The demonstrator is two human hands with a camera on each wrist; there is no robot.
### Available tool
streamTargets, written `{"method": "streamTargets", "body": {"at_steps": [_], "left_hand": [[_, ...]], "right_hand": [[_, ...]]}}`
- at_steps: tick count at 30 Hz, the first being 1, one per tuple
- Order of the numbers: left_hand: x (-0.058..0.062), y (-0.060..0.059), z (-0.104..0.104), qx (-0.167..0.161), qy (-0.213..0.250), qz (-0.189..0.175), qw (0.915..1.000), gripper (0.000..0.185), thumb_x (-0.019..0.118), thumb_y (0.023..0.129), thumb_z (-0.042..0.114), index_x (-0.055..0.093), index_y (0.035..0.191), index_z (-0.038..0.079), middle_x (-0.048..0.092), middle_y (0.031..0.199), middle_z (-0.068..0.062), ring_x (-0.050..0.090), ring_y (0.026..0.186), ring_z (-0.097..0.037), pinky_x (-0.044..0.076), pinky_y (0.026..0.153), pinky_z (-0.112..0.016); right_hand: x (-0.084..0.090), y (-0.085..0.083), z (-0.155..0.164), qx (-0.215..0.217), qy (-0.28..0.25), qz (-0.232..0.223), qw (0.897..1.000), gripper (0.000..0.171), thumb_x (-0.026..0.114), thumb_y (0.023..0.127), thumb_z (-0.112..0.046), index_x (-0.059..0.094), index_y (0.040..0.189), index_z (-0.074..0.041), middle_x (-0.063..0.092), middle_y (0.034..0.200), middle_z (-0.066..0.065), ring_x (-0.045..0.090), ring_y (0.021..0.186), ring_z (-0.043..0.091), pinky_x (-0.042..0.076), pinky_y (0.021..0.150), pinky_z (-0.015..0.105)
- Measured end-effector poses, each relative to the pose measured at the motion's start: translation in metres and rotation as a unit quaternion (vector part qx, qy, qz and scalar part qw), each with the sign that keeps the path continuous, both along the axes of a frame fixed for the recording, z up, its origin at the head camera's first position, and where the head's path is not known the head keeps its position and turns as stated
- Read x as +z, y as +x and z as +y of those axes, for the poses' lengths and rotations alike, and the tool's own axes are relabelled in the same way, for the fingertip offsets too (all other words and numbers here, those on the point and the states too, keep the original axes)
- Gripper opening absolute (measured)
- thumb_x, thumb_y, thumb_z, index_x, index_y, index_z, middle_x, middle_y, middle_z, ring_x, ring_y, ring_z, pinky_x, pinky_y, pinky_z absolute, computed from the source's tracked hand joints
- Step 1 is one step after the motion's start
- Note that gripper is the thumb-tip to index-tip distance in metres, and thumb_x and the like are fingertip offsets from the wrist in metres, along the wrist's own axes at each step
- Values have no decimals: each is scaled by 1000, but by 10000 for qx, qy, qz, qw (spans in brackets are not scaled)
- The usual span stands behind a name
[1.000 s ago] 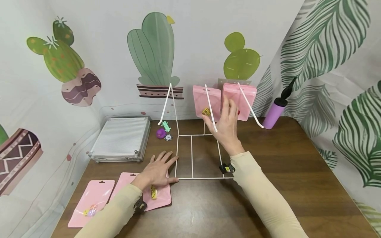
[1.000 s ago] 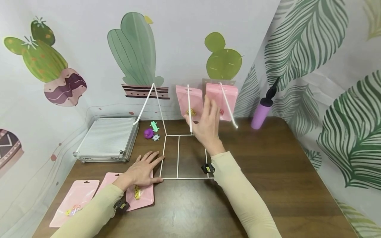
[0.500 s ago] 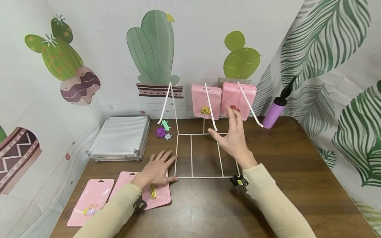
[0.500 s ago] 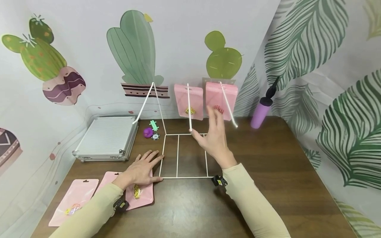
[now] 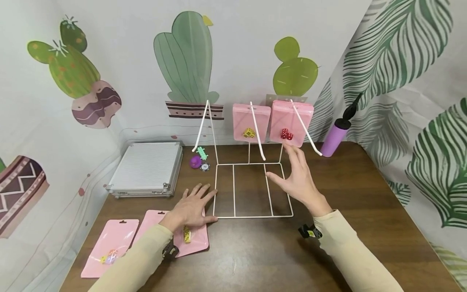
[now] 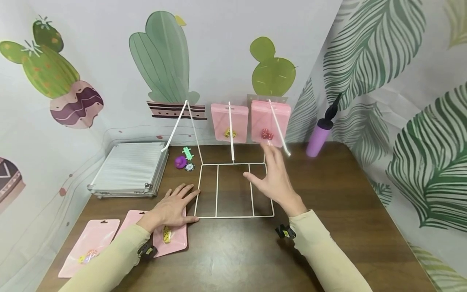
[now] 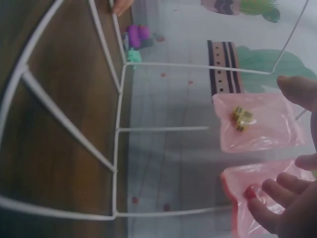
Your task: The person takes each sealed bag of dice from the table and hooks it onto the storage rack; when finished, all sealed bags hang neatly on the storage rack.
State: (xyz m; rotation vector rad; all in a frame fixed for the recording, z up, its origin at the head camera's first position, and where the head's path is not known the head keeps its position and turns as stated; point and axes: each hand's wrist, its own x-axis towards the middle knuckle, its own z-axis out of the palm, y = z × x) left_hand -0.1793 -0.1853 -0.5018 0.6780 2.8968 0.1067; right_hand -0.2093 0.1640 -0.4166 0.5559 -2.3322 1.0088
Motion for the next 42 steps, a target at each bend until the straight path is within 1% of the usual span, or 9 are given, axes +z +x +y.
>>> {"method": "streamTargets", "body": {"at_steps": [4, 7, 11, 15, 19, 25, 31, 36, 42], "left_hand": [[0, 0, -1, -17, -32, -11, 10000, 97, 57, 76, 78, 27, 154, 29, 24, 161, -8, 21, 147, -38, 22, 111, -69], [0, -1, -1, -30, -44, -13, 10000, 97, 57, 76, 77, 27, 155, 28, 24, 161, -8, 21, 147, -38, 23, 111, -69], [2, -1, -2, -19, -54, -25, 10000, 97, 57, 76, 77, 27, 155, 28, 24, 161, -9, 20, 147, -38, 22, 111, -69], [3, 0, -2, 0, -25, -45, 10000, 97, 57, 76, 77, 28, 154, 28, 24, 161, -9, 20, 147, -38, 22, 111, -69], [3, 0, -2, 27, -12, -52, 10000, 97, 58, 76, 77, 28, 154, 28, 24, 161, -9, 20, 147, -38, 22, 111, -69], [2, 0, -2, 7, -28, -57, 10000, 97, 57, 77, 77, 27, 155, 28, 24, 161, -9, 20, 147, -38, 22, 111, -69], [0, 0, -2, 10, -38, -80, 10000, 97, 57, 77, 77, 28, 155, 28, 24, 161, -8, 20, 147, -38, 22, 111, -69], [1, 0, -2, 12, -29, -73, 10000, 96, 57, 77, 77, 28, 154, 28, 24, 161, -9, 21, 147, -38, 22, 111, -69], [1, 0, -2, -20, 66, -4, 10000, 96, 58, 77, 76, 30, 154, 27, 26, 160, -10, 22, 146, -39, 22, 110, -69]], "right_hand": [[-8, 3, 9, -68, 232, -526, 9983, 98, 87, 69, -33, 36, 149, -10, 40, 141, 21, 45, 126, 36, 38, 106, 55], [-14, 3, 17, -94, 456, -904, 9948, 98, 86, 70, -37, 34, 150, -11, 38, 143, 22, 44, 128, 39, 38, 105, 59], [-23, 3, 27, -66, 717, -1190, 9903, 100, 85, 71, -42, 32, 151, -12, 36, 146, 22, 42, 130, 39, 37, 105, 60], [-30, 5, 35, -68, 949, -1359, 9861, 101, 84, 71, -45, 32, 150, -9, 36, 147, 23, 37, 134, 39, 36, 106, 60], [-35, 5, 42, 39, 1168, -1688, 9787, 104, 83, 71, -49, 31, 150, -6, 35, 148, 25, 34, 137, 41, 34, 108, 60], [-46, 4, 52, 360, 1514, -2197, 9631, 106, 82, 71, -52, 31, 150, -3, 35, 147, 28, 33, 137, 43, 32, 110, 61], [-55, 4, 56, 495, 1846, -2458, 9503, 108, 83, 68, -54, 32, 149, -5, 36, 146, 30, 34, 134, 47, 33, 108, 63], [-62, 5, 57, 546, 2191, -2598, 9389, 111, 83, 65, -57, 33, 149, -3, 35, 147, 30, 34, 134, 49, 33, 106, 65], [-68, 6, 59, 492, 2585, -2509, 9316, 113, 85, 60, -58, 39, 146, -2, 37, 145, 31, 34, 134, 50, 36, 104, 66]]}}
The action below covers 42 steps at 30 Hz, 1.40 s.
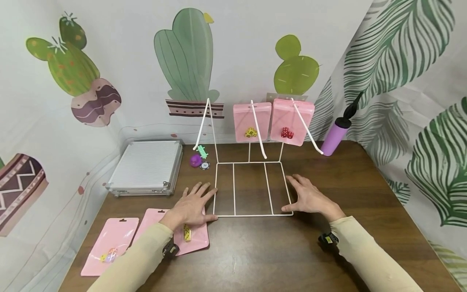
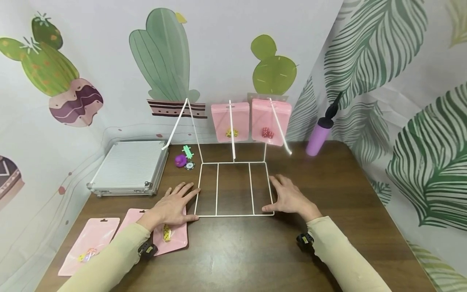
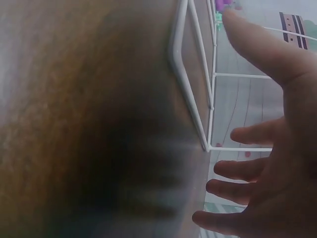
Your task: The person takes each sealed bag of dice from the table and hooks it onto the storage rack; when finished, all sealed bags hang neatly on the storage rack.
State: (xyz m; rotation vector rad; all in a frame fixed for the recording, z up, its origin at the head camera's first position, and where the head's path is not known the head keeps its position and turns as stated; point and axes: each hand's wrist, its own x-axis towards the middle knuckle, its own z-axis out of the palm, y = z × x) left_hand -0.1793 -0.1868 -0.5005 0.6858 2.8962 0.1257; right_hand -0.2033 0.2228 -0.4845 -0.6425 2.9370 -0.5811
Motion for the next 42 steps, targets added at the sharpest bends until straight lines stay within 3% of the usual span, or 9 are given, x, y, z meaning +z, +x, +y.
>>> {"method": "streamTargets", "body": {"at_steps": [9, 22, 27, 35, 42], "left_hand": [[0, 2, 2, -22, -3, -51, 10000, 95, 59, 77, 75, 30, 154, 27, 26, 160, -10, 22, 146, -39, 22, 110, -70], [-3, 2, 7, -56, 25, -143, 9999, 95, 58, 77, 75, 29, 154, 28, 25, 160, -10, 21, 147, -39, 22, 111, -69], [-6, 3, 5, -48, 59, -121, 9999, 95, 58, 77, 75, 29, 154, 28, 24, 160, -10, 21, 147, -39, 23, 110, -70], [0, 0, -6, 42, 76, -95, 9999, 95, 57, 78, 76, 27, 155, 28, 23, 161, -10, 19, 147, -39, 22, 110, -70], [4, -2, -3, -93, 166, -116, 9998, 95, 56, 79, 75, 26, 155, 27, 23, 161, -12, 20, 147, -40, 20, 111, -69]], "right_hand": [[-6, 7, 6, 76, 478, -177, 9987, 113, 84, 60, -61, 39, 147, -4, 35, 147, 31, 30, 136, 51, 31, 104, 70], [-8, 12, 11, 162, 754, -261, 9967, 108, 79, 65, -64, 41, 147, -6, 34, 148, 31, 29, 137, 51, 30, 104, 70], [-9, 9, 11, 254, 761, -189, 9966, 108, 79, 64, -65, 42, 147, -6, 35, 147, 31, 31, 136, 51, 31, 105, 69], [-1, -6, -2, 409, 712, -208, 9964, 107, 82, 64, -61, 43, 145, -4, 36, 146, 32, 33, 134, 53, 31, 105, 69], [-2, -3, 3, 323, 747, -321, 9962, 107, 81, 65, -61, 41, 146, -4, 34, 147, 32, 30, 136, 52, 29, 108, 67]]}}
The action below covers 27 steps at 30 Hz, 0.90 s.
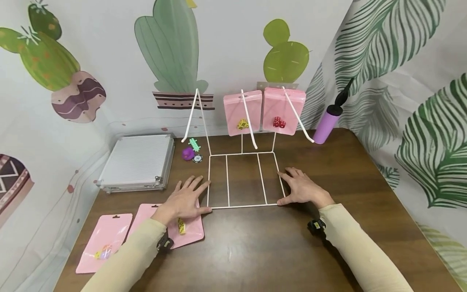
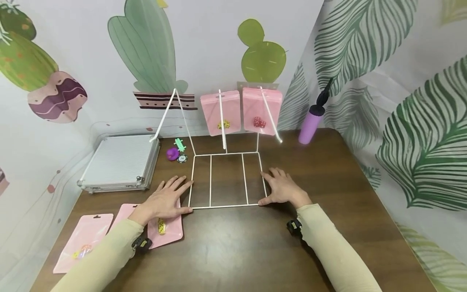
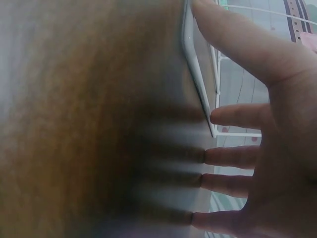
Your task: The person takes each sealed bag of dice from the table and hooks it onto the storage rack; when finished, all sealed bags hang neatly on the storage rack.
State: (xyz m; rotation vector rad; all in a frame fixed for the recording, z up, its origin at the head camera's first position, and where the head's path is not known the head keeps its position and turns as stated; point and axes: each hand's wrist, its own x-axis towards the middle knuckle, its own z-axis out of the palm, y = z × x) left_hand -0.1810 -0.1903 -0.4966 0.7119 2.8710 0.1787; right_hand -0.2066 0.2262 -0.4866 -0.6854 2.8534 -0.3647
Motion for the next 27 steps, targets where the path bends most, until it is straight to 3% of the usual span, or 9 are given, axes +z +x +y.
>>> {"method": "streamTargets", "body": {"at_steps": [7, 13, 18, 27], "left_hand": [[26, 11, -11, -227, 368, 393, 9983, 97, 66, 78, 66, 31, 153, 15, 28, 158, -16, 27, 143, -43, 30, 111, -63], [43, 35, -29, -34, 689, 622, 9957, 90, 71, 80, 55, 36, 151, 10, 39, 151, -17, 38, 137, -41, 41, 105, -57], [45, 57, -42, 268, 912, 647, 9934, 89, 74, 79, 51, 37, 149, 9, 45, 146, -17, 42, 132, -36, 42, 105, -54], [31, 88, -55, 924, 1317, 823, 9835, 94, 80, 74, 46, 37, 147, 5, 49, 131, -22, 54, 112, -38, 48, 92, -52]], "right_hand": [[1, 1, 3, -75, -64, -26, 9999, 107, 81, 65, -62, 41, 146, -4, 33, 147, 32, 29, 136, 53, 27, 107, 69], [2, -1, 1, -61, -40, -52, 10000, 108, 79, 65, -64, 40, 147, -4, 33, 148, 32, 28, 137, 53, 27, 106, 71], [1, -3, 0, -36, -21, -77, 10000, 108, 78, 66, -65, 39, 148, -5, 32, 149, 31, 27, 137, 52, 26, 106, 72], [-5, 1, 0, 1, -77, -1, 10000, 108, 79, 65, -64, 40, 147, -4, 33, 148, 32, 28, 136, 53, 27, 105, 72]]}}
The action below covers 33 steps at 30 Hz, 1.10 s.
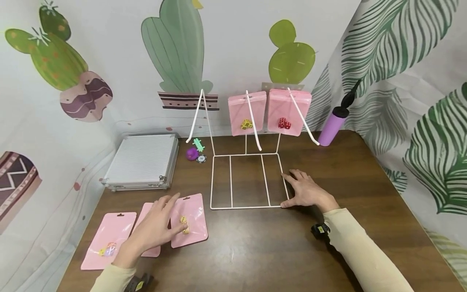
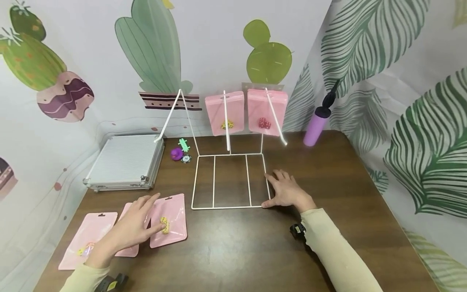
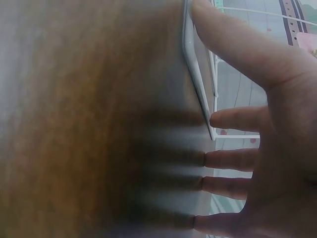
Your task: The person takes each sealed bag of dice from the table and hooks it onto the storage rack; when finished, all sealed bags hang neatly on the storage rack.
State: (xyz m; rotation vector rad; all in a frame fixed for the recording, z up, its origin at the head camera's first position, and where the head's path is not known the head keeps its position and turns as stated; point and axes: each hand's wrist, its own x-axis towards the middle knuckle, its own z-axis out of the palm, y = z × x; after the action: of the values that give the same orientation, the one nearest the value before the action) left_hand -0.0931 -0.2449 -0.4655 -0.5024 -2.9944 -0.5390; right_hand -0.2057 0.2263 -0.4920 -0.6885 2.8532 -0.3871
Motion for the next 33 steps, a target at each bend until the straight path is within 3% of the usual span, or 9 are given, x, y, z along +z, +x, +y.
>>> {"method": "streamTargets", "body": {"at_steps": [7, 13, 21, 33], "left_hand": [[-6, 7, 5, 1115, 301, -327, 9928, 95, 77, 77, 46, 32, 147, 1, 42, 126, -31, 46, 115, -48, 46, 87, -60], [-8, 8, 14, 1653, 280, -591, 9841, 100, 75, 77, 51, 27, 150, 2, 44, 123, -34, 42, 116, -49, 43, 91, -60], [-13, 11, 20, 1907, 229, -898, 9773, 101, 75, 78, 52, 25, 151, 4, 43, 126, -35, 40, 119, -51, 41, 94, -62], [-15, 8, 25, 1977, 174, -891, 9760, 106, 75, 75, 55, 23, 151, 1, 43, 124, -34, 38, 119, -50, 40, 93, -63]], "right_hand": [[0, 1, 1, -3, -57, -1, 10000, 108, 78, 66, -64, 39, 147, -4, 32, 148, 32, 28, 136, 54, 26, 105, 73], [3, 2, 1, -93, -34, -67, 9999, 108, 79, 67, -62, 38, 148, -4, 31, 149, 32, 26, 137, 53, 25, 106, 73], [1, 3, 0, -67, 35, -109, 9999, 109, 78, 67, -65, 38, 148, -4, 31, 149, 32, 26, 137, 54, 25, 105, 74], [0, 3, 1, -97, -36, -94, 9999, 109, 79, 66, -63, 38, 148, -4, 31, 148, 32, 26, 137, 54, 25, 105, 74]]}}
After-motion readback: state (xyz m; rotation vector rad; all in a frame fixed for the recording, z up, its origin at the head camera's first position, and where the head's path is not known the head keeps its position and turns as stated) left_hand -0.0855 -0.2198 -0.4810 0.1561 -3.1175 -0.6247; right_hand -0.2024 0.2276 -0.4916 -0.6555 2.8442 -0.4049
